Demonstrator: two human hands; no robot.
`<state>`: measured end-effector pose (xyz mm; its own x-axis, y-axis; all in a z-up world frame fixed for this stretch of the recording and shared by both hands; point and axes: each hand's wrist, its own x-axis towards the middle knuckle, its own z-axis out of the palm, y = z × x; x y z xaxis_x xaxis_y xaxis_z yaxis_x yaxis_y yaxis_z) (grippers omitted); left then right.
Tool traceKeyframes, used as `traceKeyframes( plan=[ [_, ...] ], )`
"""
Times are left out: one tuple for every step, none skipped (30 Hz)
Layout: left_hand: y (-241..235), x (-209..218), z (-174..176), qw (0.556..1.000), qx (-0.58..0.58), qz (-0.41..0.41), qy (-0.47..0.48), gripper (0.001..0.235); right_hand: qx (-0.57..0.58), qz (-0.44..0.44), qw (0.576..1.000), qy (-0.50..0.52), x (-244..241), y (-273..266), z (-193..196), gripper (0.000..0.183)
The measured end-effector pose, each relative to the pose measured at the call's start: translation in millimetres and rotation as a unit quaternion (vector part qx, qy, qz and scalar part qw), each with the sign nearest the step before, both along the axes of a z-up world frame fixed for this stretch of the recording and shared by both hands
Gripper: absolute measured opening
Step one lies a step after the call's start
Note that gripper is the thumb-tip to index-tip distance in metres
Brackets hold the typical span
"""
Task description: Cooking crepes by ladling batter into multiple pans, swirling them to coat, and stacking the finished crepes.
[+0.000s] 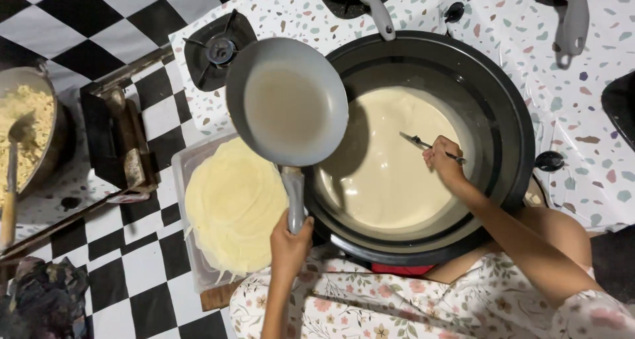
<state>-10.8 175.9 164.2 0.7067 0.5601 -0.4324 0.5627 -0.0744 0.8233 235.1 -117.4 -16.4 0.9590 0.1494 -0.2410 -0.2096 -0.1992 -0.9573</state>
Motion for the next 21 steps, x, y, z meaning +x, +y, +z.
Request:
traceKeyframes(
  plan=[
    [-5,-2,-8,0.999,0.05,-0.016,0.008,0.04,0.036,-0.015,0.999,0.02,2,-4,-9,0.029],
    [-11,-4,-17,0.994,0.1,-0.033,0.017,0.04,0.07,-0.03,0.996,0.04,3,-8,-18,0.029],
    [-13,-4,-22,0.994,0.102,-0.033,0.016,0.04,0.072,-0.03,0.996,0.039,5,-13,-30,0.029],
    [-18,-5,-29,0.992,0.12,-0.041,0.007,0.043,0.11,-0.025,0.993,0.042,6,-21,-40,0.029],
    [-23,-5,-36,0.989,0.138,-0.05,-0.001,0.045,0.148,-0.02,0.988,0.044,7,-29,-51,0.029],
    [-28,-3,-37,0.989,0.137,-0.051,-0.003,0.045,0.148,-0.022,0.988,0.042,5,-30,-46,0.029],
    [-33,-1,-38,0.991,0.127,-0.035,0.026,0.05,0.138,-0.042,0.989,0.035,3,-30,-41,0.028],
    [-37,0,-39,0.991,0.118,-0.017,0.055,0.054,0.129,-0.06,0.989,0.028,2,-30,-36,0.027],
    [-39,0,-47,0.991,0.118,-0.018,0.052,0.054,0.129,-0.061,0.989,0.026,2,-33,-25,0.027],
    [-40,-1,-55,0.987,0.146,-0.028,0.061,0.053,0.124,-0.059,0.99,0.034,1,-35,-15,0.027],
    [-42,-1,-64,0.982,0.173,-0.037,0.069,0.052,0.12,-0.057,0.99,0.042,0,-38,-5,0.026],
    [-43,-2,-66,0.982,0.173,-0.037,0.067,0.052,0.119,-0.057,0.99,0.04,0,-40,8,0.026],
    [-44,-2,-68,0.979,0.184,-0.048,0.079,0.051,0.113,-0.049,0.992,0.043,-1,-41,20,0.026],
    [-45,-4,-70,0.975,0.195,-0.06,0.092,0.05,0.106,-0.04,0.992,0.046,-3,-42,32,0.026],
    [-49,-5,-71,0.975,0.194,-0.06,0.091,0.05,0.106,-0.041,0.993,0.044,-4,-44,50,0.026],
    [-54,-7,-72,0.976,0.198,-0.061,0.074,0.053,0.088,-0.037,0.994,0.045,-7,-45,67,0.026],
    [-58,-10,-73,0.976,0.201,-0.062,0.058,0.056,0.069,-0.033,0.996,0.045,-10,-47,85,0.025],
    [-63,-10,-69,0.976,0.201,-0.064,0.056,0.056,0.069,-0.035,0.996,0.044,-6,-49,96,0.025],
    [-67,-11,-65,0.983,0.164,-0.068,0.052,0.055,0.068,-0.028,0.997,0.039,-3,-52,107,0.024],
    [-73,-12,-61,0.988,0.128,-0.073,0.049,0.055,0.067,-0.021,0.997,0.035,-1,-55,118,0.023],
    [-81,-15,-53,0.988,0.127,-0.075,0.048,0.055,0.065,-0.023,0.997,0.034,-2,-56,131,0.023]
  ],
)
